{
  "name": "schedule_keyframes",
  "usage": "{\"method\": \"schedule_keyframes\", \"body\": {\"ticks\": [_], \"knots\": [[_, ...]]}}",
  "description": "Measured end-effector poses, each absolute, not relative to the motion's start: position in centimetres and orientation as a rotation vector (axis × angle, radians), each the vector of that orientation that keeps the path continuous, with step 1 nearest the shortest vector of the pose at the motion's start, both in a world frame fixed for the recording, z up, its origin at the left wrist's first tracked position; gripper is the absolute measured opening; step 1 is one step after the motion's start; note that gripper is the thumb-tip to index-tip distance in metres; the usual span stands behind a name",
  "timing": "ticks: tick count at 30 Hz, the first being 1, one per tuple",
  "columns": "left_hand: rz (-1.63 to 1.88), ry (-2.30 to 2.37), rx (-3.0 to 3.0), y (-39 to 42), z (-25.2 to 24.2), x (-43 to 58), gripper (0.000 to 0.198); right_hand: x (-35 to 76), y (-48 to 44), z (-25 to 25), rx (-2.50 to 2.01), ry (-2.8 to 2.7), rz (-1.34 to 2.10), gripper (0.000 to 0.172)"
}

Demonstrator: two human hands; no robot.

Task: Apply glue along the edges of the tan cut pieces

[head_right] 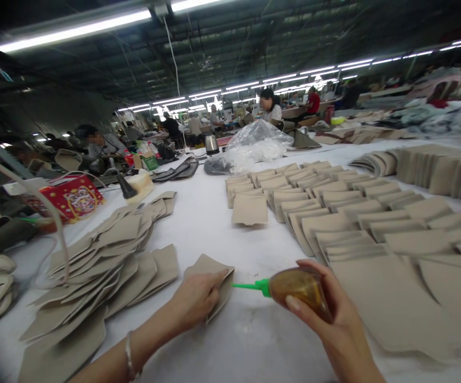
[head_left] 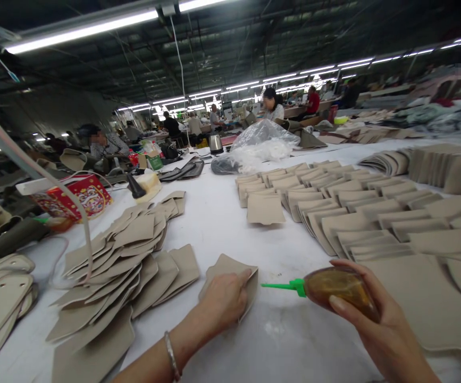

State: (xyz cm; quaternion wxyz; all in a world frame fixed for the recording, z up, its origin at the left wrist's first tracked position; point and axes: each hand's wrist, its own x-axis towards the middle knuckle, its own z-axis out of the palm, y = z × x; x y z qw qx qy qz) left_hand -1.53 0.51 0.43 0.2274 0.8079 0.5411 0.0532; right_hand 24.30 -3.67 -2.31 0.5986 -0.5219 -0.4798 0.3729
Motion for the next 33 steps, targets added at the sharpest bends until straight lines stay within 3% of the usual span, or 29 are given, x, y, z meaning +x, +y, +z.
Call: {"method": "schedule_keyframes", "body": {"ticks": [4, 12, 20, 33], "knots": [[0.141, 1.497, 2.174, 0.6, 0.6, -1.5, 0.061, 23.8, -3.3, -1.4, -1.298, -1.468, 0.521, 0.053], [0.147, 1.459, 2.169, 0.6, 1.2, -1.2, 0.061, 22.5, -2.0, -0.9, -1.246, -1.815, 0.338, 0.048], [0.14, 1.485, 2.217, 0.6, 1.1, -1.0, 0.046, 22.4, -1.6, -0.9, -1.232, -1.895, 0.328, 0.044], [0.048, 1.527, 2.321, 0.1, 0.7, -1.0, 0.042, 23.3, -1.1, -1.7, -1.351, -1.737, 0.516, 0.047]]}}
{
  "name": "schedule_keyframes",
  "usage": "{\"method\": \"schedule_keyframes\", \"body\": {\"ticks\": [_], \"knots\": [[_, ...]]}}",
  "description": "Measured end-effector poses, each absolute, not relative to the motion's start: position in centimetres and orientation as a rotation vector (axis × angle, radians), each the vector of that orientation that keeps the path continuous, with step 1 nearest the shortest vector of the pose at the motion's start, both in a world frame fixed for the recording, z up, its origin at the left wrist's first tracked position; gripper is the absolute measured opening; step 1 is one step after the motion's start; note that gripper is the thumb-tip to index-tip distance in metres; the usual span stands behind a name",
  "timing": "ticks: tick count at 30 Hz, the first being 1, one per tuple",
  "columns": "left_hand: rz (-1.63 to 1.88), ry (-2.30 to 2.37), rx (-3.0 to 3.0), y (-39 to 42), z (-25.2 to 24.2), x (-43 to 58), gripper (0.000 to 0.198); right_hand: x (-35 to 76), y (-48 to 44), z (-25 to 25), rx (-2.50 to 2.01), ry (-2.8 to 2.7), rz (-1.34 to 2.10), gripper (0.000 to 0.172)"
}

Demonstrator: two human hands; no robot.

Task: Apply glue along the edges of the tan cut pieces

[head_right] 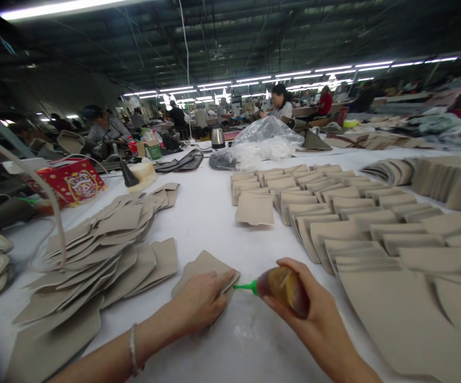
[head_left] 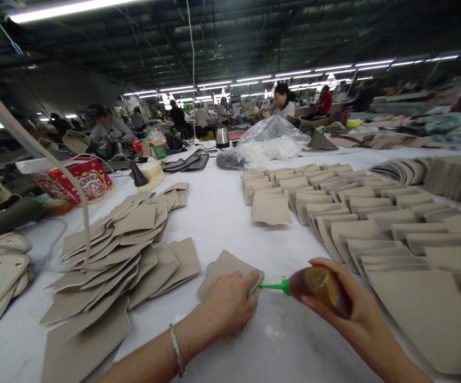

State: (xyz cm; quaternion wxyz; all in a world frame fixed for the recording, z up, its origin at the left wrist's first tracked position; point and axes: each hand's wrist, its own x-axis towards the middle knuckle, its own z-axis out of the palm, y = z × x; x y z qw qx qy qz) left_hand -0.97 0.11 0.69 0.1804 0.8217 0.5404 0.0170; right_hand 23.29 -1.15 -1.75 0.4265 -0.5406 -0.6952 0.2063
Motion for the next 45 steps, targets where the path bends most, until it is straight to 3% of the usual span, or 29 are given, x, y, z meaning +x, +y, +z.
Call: {"method": "schedule_keyframes", "body": {"ticks": [8, 15, 36, 45], "knots": [[0.037, 1.498, 2.244, 0.1, 0.6, -1.3, 0.05, 23.4, -1.1, -2.0, -1.398, -1.658, 0.577, 0.048], [0.002, 1.508, 2.222, -0.3, 0.9, -1.5, 0.044, 23.6, -1.0, -2.1, -1.414, -1.594, 0.704, 0.052], [0.06, 1.447, 2.168, -0.7, -0.2, -2.5, 0.051, 23.1, -3.5, -3.1, -1.295, -1.727, 0.844, 0.047], [0.043, 1.449, 2.155, -0.8, 0.1, -2.4, 0.053, 21.1, -5.0, -2.0, -1.308, -1.527, 0.89, 0.044]]}}
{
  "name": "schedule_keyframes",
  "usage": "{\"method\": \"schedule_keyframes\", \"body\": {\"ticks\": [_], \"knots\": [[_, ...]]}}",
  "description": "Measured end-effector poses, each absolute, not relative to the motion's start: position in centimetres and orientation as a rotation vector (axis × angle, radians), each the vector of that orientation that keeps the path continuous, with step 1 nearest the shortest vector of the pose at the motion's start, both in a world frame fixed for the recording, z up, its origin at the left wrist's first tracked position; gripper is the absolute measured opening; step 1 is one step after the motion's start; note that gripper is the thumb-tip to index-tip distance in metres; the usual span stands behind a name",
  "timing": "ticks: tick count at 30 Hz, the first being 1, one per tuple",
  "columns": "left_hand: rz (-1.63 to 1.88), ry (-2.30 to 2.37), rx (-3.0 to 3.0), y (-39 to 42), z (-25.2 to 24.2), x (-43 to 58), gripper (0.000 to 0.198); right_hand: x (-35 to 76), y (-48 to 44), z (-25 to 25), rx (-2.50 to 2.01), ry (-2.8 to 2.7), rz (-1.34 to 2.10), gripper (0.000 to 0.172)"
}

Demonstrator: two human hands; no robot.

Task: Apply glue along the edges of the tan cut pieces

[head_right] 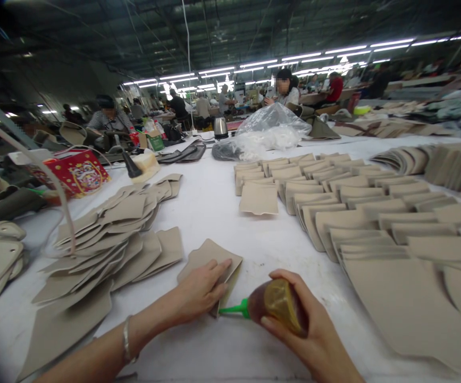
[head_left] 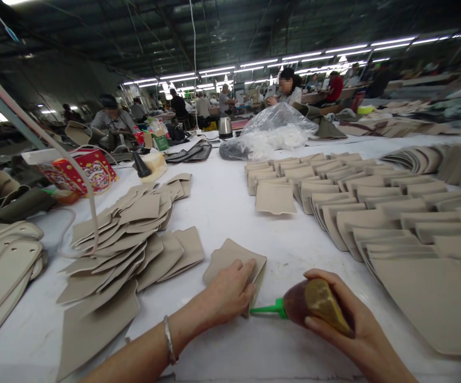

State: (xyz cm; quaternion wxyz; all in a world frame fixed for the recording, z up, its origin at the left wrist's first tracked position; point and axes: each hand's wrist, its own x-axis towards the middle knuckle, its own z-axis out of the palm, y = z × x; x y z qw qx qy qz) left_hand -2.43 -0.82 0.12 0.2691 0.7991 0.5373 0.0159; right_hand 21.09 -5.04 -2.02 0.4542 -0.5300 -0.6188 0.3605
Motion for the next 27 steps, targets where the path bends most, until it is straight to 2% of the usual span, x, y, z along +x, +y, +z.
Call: {"method": "schedule_keyframes", "body": {"ticks": [27], "knots": [[0.05, 1.452, 2.135, -0.8, 0.2, -2.4, 0.053, 22.0, -4.8, -3.2, -1.377, -1.465, 0.815, 0.043]]}}
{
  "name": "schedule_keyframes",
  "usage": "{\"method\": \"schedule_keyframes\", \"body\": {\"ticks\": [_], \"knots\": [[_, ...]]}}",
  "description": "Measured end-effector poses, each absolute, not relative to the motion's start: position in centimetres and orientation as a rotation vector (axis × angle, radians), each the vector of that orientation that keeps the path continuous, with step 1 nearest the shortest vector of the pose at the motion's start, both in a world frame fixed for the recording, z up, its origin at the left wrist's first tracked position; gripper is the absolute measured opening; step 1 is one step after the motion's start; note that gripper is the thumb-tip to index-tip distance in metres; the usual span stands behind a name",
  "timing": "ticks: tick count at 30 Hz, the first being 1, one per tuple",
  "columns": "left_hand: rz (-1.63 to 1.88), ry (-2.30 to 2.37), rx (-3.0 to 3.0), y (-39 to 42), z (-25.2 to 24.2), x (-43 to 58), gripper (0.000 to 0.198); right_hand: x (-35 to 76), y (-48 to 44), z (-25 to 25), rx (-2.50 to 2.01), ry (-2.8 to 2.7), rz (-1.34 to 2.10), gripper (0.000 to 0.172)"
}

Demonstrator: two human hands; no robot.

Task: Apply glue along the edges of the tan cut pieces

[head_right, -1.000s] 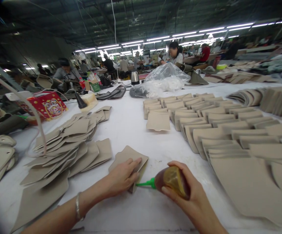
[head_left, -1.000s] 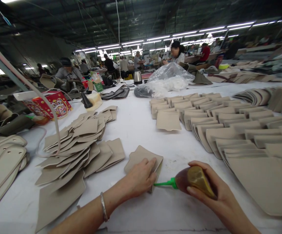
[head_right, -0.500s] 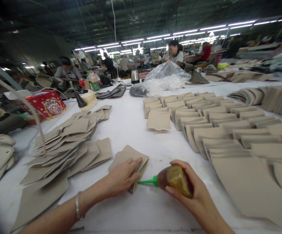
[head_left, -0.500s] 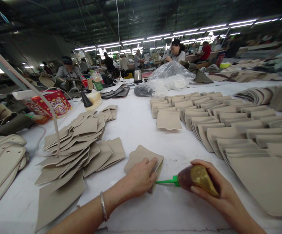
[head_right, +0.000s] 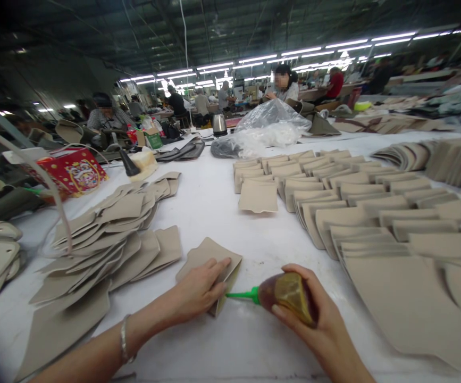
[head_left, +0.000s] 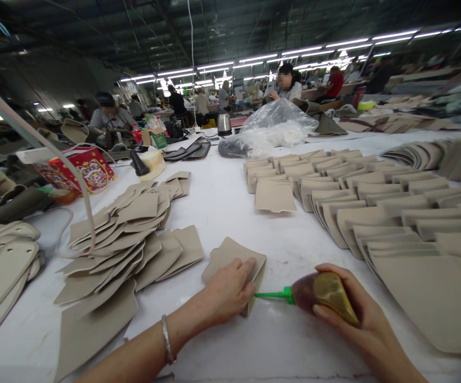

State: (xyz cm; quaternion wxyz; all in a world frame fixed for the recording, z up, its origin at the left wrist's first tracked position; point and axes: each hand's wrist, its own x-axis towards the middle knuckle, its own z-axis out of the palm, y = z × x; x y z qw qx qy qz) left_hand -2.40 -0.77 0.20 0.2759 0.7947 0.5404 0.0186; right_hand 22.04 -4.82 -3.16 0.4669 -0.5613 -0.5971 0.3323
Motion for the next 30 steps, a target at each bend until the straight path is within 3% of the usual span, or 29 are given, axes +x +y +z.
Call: {"method": "schedule_keyframes", "body": {"ticks": [6, 15, 22, 30], "knots": [[0.06, 1.434, 2.128, -0.8, 0.2, -2.5, 0.055, 21.8, -4.6, -3.7, -1.308, -1.5, 0.887, 0.045], [0.055, 1.445, 2.124, -0.6, -0.2, -2.3, 0.05, 24.1, -1.2, -3.1, -1.398, -1.538, 0.691, 0.05], [0.1, 1.437, 2.117, -0.6, -0.2, -2.5, 0.051, 23.1, -2.5, -3.6, -1.362, -1.489, 0.913, 0.048], [0.154, 1.429, 2.093, -0.5, -0.4, -2.5, 0.052, 23.0, -2.0, -3.0, -1.393, -1.397, 0.904, 0.049]]}}
